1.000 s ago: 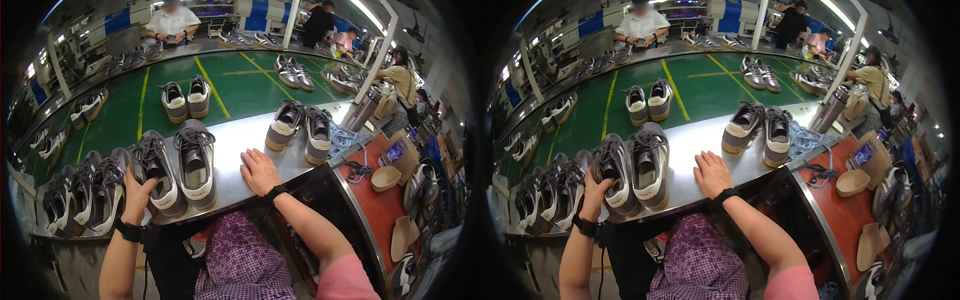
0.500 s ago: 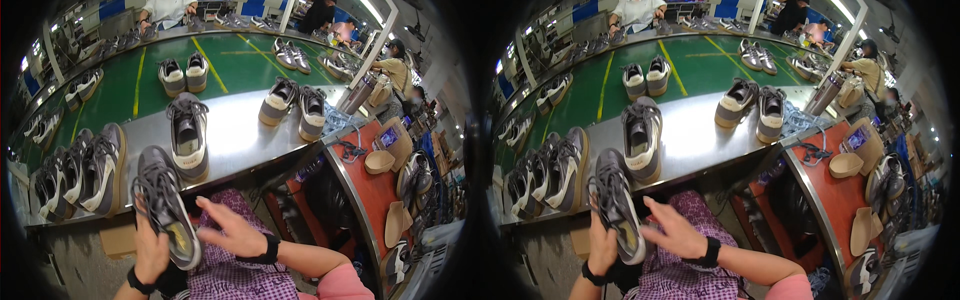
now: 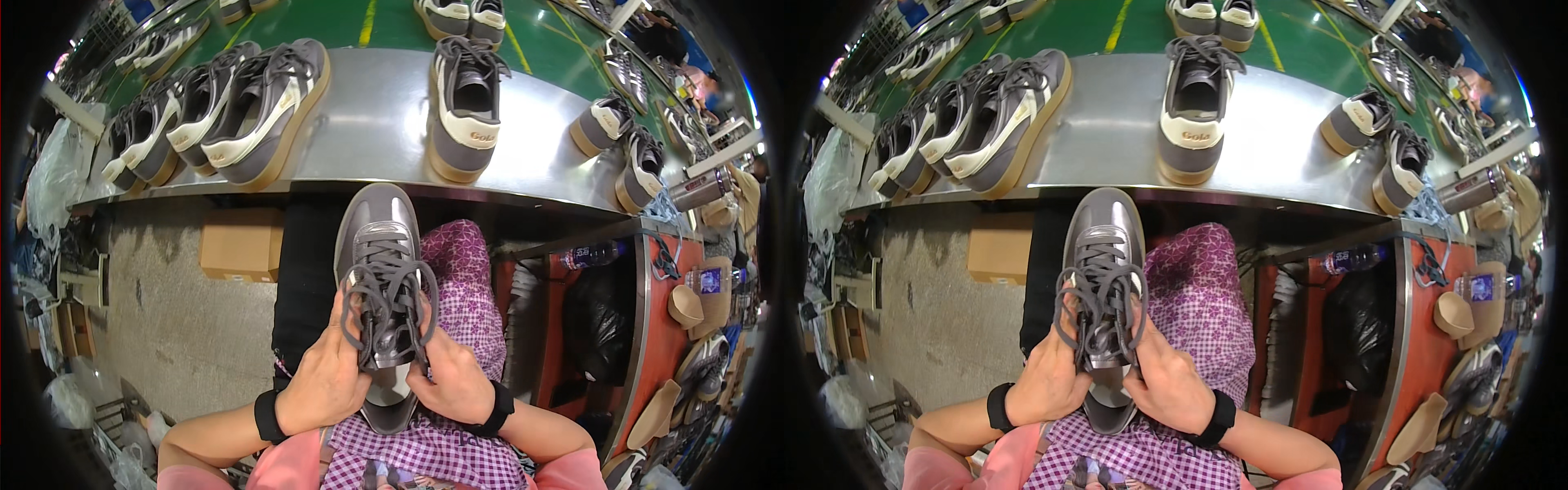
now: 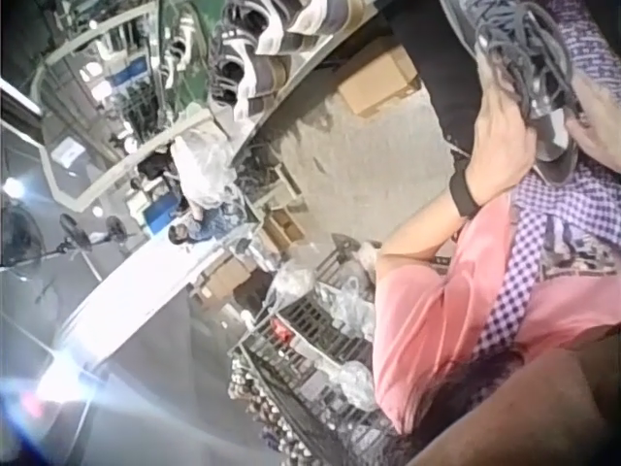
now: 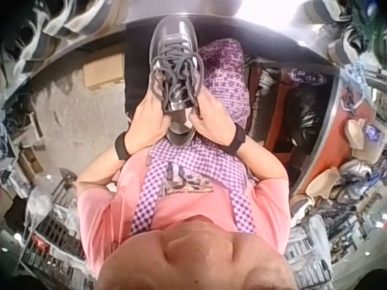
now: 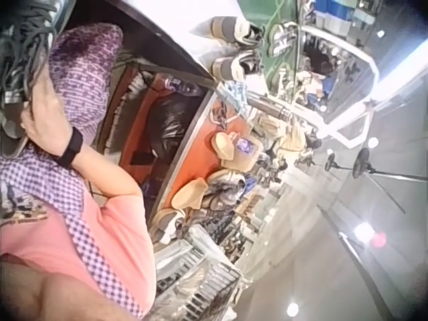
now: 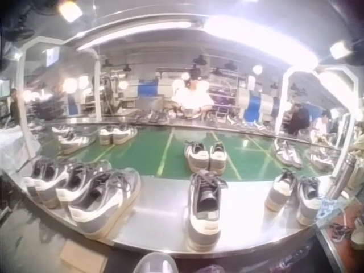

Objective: The recorder is lacing and organizing shoes on a production line.

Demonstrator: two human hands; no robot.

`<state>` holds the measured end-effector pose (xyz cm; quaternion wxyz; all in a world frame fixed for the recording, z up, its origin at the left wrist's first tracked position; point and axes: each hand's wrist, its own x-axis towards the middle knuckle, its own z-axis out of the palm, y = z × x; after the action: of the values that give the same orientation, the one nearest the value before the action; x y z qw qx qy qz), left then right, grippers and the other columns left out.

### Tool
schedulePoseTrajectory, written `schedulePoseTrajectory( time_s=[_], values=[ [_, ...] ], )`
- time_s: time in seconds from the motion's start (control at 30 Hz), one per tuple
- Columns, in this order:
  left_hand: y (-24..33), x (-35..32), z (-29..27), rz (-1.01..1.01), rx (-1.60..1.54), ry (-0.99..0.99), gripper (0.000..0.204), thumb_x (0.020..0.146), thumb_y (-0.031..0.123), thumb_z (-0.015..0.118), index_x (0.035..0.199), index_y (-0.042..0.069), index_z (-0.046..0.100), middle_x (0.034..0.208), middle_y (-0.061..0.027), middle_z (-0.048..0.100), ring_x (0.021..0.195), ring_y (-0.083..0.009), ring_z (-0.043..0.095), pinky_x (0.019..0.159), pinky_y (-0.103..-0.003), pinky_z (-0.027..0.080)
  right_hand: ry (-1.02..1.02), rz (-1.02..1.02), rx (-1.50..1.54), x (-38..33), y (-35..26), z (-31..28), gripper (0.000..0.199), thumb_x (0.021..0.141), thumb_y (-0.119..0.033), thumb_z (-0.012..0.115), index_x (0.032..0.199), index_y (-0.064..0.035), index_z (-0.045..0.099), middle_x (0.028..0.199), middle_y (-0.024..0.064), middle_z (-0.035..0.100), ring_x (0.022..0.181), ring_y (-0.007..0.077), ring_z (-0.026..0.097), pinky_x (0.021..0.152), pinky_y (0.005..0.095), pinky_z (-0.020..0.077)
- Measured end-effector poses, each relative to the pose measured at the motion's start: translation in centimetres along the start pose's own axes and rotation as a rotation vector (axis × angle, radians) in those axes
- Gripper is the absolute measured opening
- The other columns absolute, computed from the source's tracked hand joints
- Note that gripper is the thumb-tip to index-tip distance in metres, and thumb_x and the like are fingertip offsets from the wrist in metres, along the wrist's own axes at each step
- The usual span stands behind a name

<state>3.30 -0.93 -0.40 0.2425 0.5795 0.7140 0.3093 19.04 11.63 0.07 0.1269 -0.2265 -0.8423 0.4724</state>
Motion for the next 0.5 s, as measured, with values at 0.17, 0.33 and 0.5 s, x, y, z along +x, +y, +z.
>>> schedulePoseTrajectory(
  time_s=[0.17,0.33,0.5],
  values=[
    [-0.1,0.2,-0.3,-0.042,-0.049,0.002,0.092,0.070,0.003,0.064,0.145,-0.011,0.014,0.144,-0.0377,0.027,0.129,-0.0502,0.040,0.105,-0.044,0.039,-0.053,0.087,0.027,0.0,0.3,0.0,0.079,0.076,-0.002,0.064,0.144,0.0053,0.026,0.103,0.0264,0.060,0.091,0.0407,0.064,0.078,0.0425,0.0520],
    [-2.0,-0.7,-1.5,-0.159,-0.173,0.169,0.110,0.058,0.030,0.087,0.143,-0.005,0.027,0.126,-0.0250,0.052,0.108,-0.0378,0.060,0.094,-0.041,0.049,-0.268,0.237,0.379,1.5,-0.4,-4.3,0.066,0.089,-0.015,0.066,0.143,0.0048,0.033,0.136,0.0241,0.050,0.129,0.0299,0.048,0.106,0.0355,0.0383],
    [-2.1,3.4,-3.4,-0.109,-0.318,0.112,0.121,0.056,0.044,0.089,0.146,-0.003,0.023,0.146,-0.0264,0.025,0.138,-0.0383,0.027,0.113,-0.046,0.026,0.016,0.113,0.171,5.0,0.1,-4.2,0.056,0.089,-0.021,0.066,0.133,0.0048,0.044,0.128,0.0250,0.051,0.120,0.0339,0.052,0.103,0.0392,0.0391]
  ],
)
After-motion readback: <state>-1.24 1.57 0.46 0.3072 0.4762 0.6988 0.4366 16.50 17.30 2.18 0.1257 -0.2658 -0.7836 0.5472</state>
